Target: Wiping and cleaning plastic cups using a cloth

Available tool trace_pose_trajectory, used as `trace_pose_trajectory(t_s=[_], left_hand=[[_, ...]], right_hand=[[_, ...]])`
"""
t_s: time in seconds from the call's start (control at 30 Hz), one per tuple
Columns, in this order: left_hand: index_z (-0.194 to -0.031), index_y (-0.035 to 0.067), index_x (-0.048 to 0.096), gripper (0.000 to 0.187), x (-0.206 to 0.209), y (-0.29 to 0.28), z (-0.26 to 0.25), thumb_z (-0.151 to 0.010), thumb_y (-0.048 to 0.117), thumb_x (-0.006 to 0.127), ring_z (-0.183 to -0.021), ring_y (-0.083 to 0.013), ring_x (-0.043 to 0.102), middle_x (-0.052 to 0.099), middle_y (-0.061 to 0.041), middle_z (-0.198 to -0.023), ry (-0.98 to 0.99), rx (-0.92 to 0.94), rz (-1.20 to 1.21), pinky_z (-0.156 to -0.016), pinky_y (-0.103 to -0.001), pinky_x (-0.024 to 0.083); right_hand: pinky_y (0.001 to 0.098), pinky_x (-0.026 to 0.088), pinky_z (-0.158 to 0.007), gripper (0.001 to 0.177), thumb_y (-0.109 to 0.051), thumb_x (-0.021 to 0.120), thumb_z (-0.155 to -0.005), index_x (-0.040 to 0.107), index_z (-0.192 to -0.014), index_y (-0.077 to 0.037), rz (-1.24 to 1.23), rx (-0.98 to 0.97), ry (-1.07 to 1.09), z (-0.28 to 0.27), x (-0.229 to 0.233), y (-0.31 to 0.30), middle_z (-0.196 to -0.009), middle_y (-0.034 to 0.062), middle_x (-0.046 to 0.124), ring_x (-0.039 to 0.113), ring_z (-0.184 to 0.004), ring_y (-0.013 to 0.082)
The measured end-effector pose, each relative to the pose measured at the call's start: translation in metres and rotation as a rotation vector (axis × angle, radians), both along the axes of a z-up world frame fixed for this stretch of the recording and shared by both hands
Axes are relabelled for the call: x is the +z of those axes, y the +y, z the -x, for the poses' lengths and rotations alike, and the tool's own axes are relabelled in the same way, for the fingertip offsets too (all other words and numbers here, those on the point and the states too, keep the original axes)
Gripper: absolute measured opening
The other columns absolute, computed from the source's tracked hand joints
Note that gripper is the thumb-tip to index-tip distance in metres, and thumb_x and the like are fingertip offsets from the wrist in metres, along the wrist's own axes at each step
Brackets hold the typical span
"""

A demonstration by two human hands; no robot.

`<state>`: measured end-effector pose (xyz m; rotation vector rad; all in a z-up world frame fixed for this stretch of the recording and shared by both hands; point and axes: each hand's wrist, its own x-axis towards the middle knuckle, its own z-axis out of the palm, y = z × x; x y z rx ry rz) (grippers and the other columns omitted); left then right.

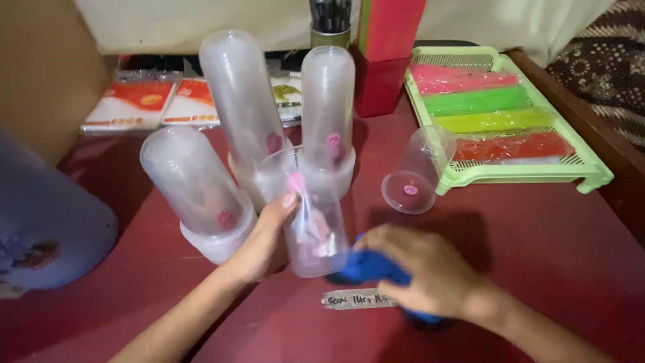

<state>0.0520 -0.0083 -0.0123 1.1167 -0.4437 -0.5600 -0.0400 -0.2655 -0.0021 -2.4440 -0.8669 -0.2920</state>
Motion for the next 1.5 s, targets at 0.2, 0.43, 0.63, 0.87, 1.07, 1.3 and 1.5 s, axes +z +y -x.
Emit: trace_pose_trajectory(t_s=[0.2,0.43,0.63,0.87,1.07,1.3,1.5], left_hand=[[-0.086,-0.001,0.066,0.077,-0.025,-0.009,0.011,-0.097,0.067,0.033,-0.058,-0.0175,0.062,0.069,-0.014,-0.074,0.229,-0.230,-0.237,-0.056,-0.028,0.051],[-0.123,0.009,0.032,0.044,-0.031,-0.022,0.037,-0.099,0.038,0.054,-0.084,-0.0467,0.072,0.065,-0.044,-0.098,0.377,-0.261,0.121,-0.078,-0.052,0.063],[-0.111,0.028,0.039,0.047,-0.031,-0.030,0.039,-0.091,0.070,0.044,-0.051,-0.0062,0.042,0.038,0.003,-0.071,0.499,-0.108,-0.156,-0.044,-0.022,0.038],[-0.133,0.014,0.033,0.070,-0.009,-0.028,0.048,-0.088,0.067,0.041,-0.064,-0.0242,0.064,0.063,-0.023,-0.084,0.211,-0.165,-0.268,-0.053,-0.032,0.055],[-0.145,0.013,0.041,0.079,-0.067,-0.034,0.040,-0.095,0.070,0.021,-0.067,-0.0253,0.065,0.060,-0.017,-0.103,0.354,-0.253,-0.084,-0.053,-0.032,0.056],[-0.095,0.015,0.057,0.018,-0.023,-0.023,0.040,-0.096,0.032,0.061,-0.072,-0.0104,0.060,0.062,0.001,-0.081,0.337,-0.131,0.048,-0.065,-0.027,0.049],[-0.102,0.016,0.056,0.034,-0.036,-0.034,0.038,-0.087,0.046,0.063,-0.061,-0.0098,0.056,0.062,-0.003,-0.080,0.464,-0.043,-0.093,-0.054,-0.024,0.045]], right_hand=[[0.0394,0.045,-0.110,0.057,-0.020,0.079,-0.080,0.052,-0.128,-0.004,-0.347,-0.453,-0.317,0.011,0.018,-0.002,-0.125,0.0168,0.055,0.058,-0.119,0.0309],[0.0448,0.052,-0.114,0.079,-0.022,0.096,-0.073,0.054,-0.140,-0.013,0.006,-0.164,-0.359,0.019,-0.005,0.003,-0.140,0.0135,0.054,0.061,-0.129,0.0315],[0.0429,0.058,-0.097,0.037,-0.030,0.064,-0.101,0.063,-0.136,-0.019,0.286,0.301,-0.548,0.028,-0.011,-0.006,-0.139,0.0063,0.062,0.071,-0.119,0.0217],[0.0457,0.051,-0.099,0.045,-0.036,0.045,-0.101,0.061,-0.137,-0.015,0.238,0.261,-0.329,0.034,0.014,0.000,-0.140,0.0096,0.061,0.068,-0.117,0.0292],[0.0403,0.042,-0.114,0.050,-0.039,0.067,-0.096,0.059,-0.142,-0.022,0.312,0.160,-0.443,0.032,-0.040,-0.036,-0.147,0.0022,0.058,0.058,-0.134,0.0202],[0.0407,0.056,-0.103,0.055,-0.016,0.085,-0.079,0.064,-0.130,-0.016,0.124,-0.029,-0.445,0.028,0.010,0.003,-0.135,0.0047,0.062,0.068,-0.122,0.0238],[0.0386,0.047,-0.102,0.044,-0.039,0.047,-0.103,0.060,-0.140,-0.019,0.115,0.288,-0.065,0.029,0.011,-0.004,-0.146,0.0071,0.060,0.063,-0.132,0.0228]])
